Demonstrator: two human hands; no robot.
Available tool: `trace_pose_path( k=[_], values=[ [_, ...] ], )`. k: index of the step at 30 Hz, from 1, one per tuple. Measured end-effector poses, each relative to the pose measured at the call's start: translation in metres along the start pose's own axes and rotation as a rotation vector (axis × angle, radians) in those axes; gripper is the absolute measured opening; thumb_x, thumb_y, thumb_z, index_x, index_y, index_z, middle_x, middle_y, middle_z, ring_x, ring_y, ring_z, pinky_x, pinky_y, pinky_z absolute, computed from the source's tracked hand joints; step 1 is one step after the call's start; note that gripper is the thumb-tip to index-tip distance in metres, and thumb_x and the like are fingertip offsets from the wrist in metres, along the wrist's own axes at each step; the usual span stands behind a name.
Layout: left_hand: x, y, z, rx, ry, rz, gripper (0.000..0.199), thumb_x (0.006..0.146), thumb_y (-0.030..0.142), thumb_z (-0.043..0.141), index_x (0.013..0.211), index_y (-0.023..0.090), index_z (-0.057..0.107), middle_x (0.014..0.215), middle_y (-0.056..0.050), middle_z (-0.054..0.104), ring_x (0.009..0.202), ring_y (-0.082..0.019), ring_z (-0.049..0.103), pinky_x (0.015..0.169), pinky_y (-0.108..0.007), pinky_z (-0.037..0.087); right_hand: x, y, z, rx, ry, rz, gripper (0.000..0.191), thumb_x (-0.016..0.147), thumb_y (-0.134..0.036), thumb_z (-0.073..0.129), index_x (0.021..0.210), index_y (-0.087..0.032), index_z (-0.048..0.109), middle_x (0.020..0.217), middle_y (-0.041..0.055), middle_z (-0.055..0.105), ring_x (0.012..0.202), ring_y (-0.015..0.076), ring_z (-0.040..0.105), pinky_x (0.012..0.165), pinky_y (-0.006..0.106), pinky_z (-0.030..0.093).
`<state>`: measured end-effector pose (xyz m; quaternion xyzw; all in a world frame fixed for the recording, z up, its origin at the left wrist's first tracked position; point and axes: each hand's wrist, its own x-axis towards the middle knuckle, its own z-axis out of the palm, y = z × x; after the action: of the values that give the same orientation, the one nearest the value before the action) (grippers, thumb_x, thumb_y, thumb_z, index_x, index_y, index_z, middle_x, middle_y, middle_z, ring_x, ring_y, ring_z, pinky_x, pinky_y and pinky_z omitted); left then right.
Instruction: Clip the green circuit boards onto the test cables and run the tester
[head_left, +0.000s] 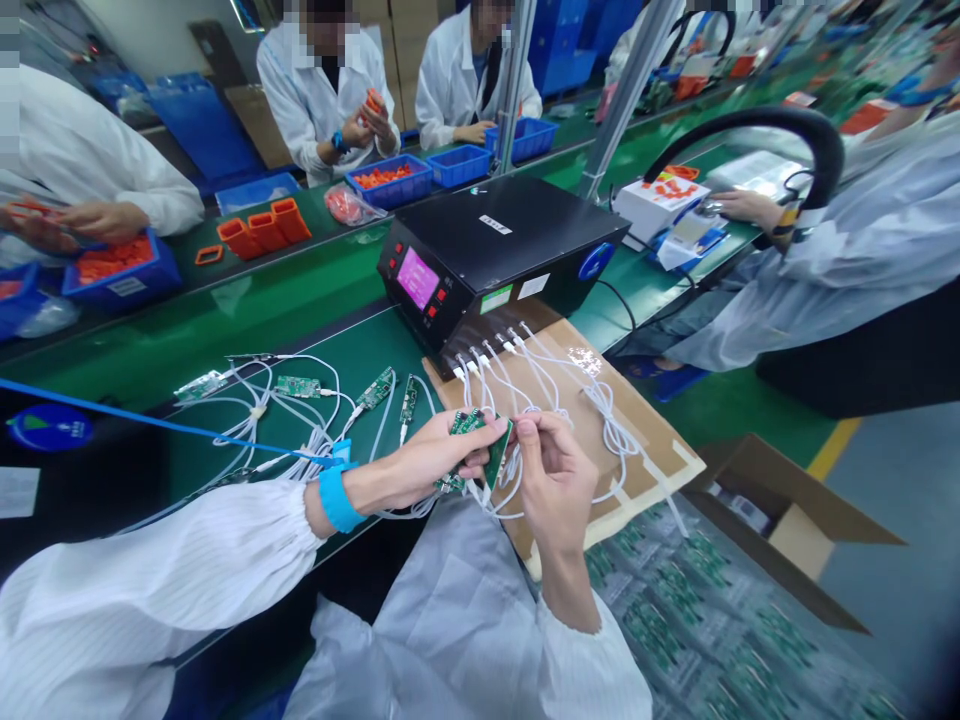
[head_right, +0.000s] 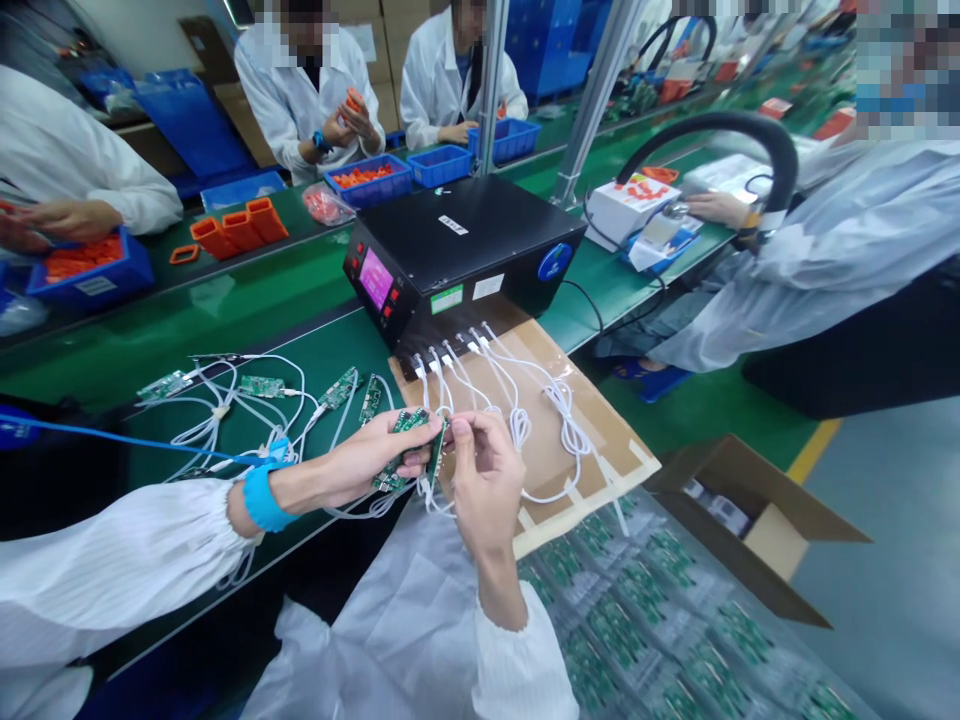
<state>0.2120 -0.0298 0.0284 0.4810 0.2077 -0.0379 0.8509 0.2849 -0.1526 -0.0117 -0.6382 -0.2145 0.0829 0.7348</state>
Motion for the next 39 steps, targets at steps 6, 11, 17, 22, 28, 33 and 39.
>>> trace_pose_path(
  k=[6, 11, 17, 22, 28, 33, 39],
  values=[
    [0.004, -0.002, 0.002, -0.012, 0.018, 0.013, 0.044, 0.077, 0.046, 0.087, 0.081, 0.016, 0.054, 0.073, 0.004, 0.041, 0.059, -0.006, 0.030, 0.051, -0.019, 0.027, -0.001, 0.002, 0.005, 0.009, 0.028, 0.059, 0.030, 0.095, -0.049, 0.067, 0.092, -0.019, 0.070, 0.080, 0.0011, 0.063, 0.068, 0.0136, 0.058, 0.067, 0.028, 0.052],
    [0.007, -0.002, -0.002, -0.001, 0.014, 0.008, 0.042, 0.080, 0.046, 0.084, 0.085, 0.014, 0.057, 0.076, 0.001, 0.051, 0.059, -0.005, 0.033, 0.052, -0.019, 0.026, 0.002, 0.001, 0.000, 0.053, -0.031, 0.139, 0.031, 0.094, -0.050, 0.069, 0.103, -0.019, 0.072, 0.066, -0.0030, 0.058, 0.059, 0.0124, 0.055, 0.056, 0.026, 0.048],
    [0.003, 0.000, -0.003, -0.015, 0.040, -0.049, 0.043, 0.079, 0.045, 0.085, 0.090, 0.016, 0.055, 0.069, 0.006, 0.041, 0.056, -0.005, 0.032, 0.051, -0.018, 0.025, 0.004, -0.003, -0.015, 0.037, -0.120, 0.222, 0.030, 0.089, -0.046, 0.076, 0.104, -0.020, 0.073, 0.054, -0.0071, 0.051, 0.045, 0.0086, 0.045, 0.043, 0.022, 0.038],
    [0.001, 0.003, -0.001, -0.008, 0.027, -0.066, 0.043, 0.079, 0.044, 0.086, 0.087, 0.015, 0.056, 0.069, 0.005, 0.040, 0.056, -0.004, 0.033, 0.051, -0.017, 0.025, 0.004, -0.003, -0.017, -0.001, -0.113, 0.126, 0.023, 0.090, -0.044, 0.075, 0.097, -0.022, 0.075, 0.076, -0.0004, 0.062, 0.053, 0.0088, 0.053, 0.046, 0.023, 0.043],
    [0.007, -0.003, -0.007, -0.044, -0.016, -0.060, 0.044, 0.077, 0.043, 0.088, 0.087, 0.015, 0.057, 0.069, 0.006, 0.040, 0.056, -0.004, 0.033, 0.051, -0.018, 0.026, 0.002, 0.002, -0.014, -0.024, -0.102, 0.083, 0.025, 0.092, -0.045, 0.072, 0.098, -0.021, 0.074, 0.091, 0.0035, 0.067, 0.056, 0.0094, 0.056, 0.047, 0.023, 0.046],
    [0.009, 0.000, -0.003, 0.007, -0.036, -0.058, 0.047, 0.074, 0.047, 0.089, 0.085, 0.014, 0.057, 0.069, 0.005, 0.040, 0.055, -0.004, 0.032, 0.050, -0.019, 0.024, 0.006, 0.000, -0.011, -0.026, -0.075, 0.047, 0.024, 0.092, -0.045, 0.072, 0.095, -0.021, 0.072, 0.092, 0.0023, 0.065, 0.054, 0.0075, 0.055, 0.048, 0.023, 0.047],
    [0.009, 0.006, -0.004, 0.049, -0.043, -0.043, 0.051, 0.074, 0.052, 0.088, 0.079, 0.014, 0.054, 0.068, 0.005, 0.039, 0.056, -0.004, 0.032, 0.052, -0.020, 0.026, 0.009, -0.003, -0.006, -0.040, -0.096, 0.063, 0.026, 0.093, -0.046, 0.070, 0.097, -0.021, 0.071, 0.077, -0.0009, 0.062, 0.048, 0.0072, 0.050, 0.045, 0.023, 0.045]
  ],
)
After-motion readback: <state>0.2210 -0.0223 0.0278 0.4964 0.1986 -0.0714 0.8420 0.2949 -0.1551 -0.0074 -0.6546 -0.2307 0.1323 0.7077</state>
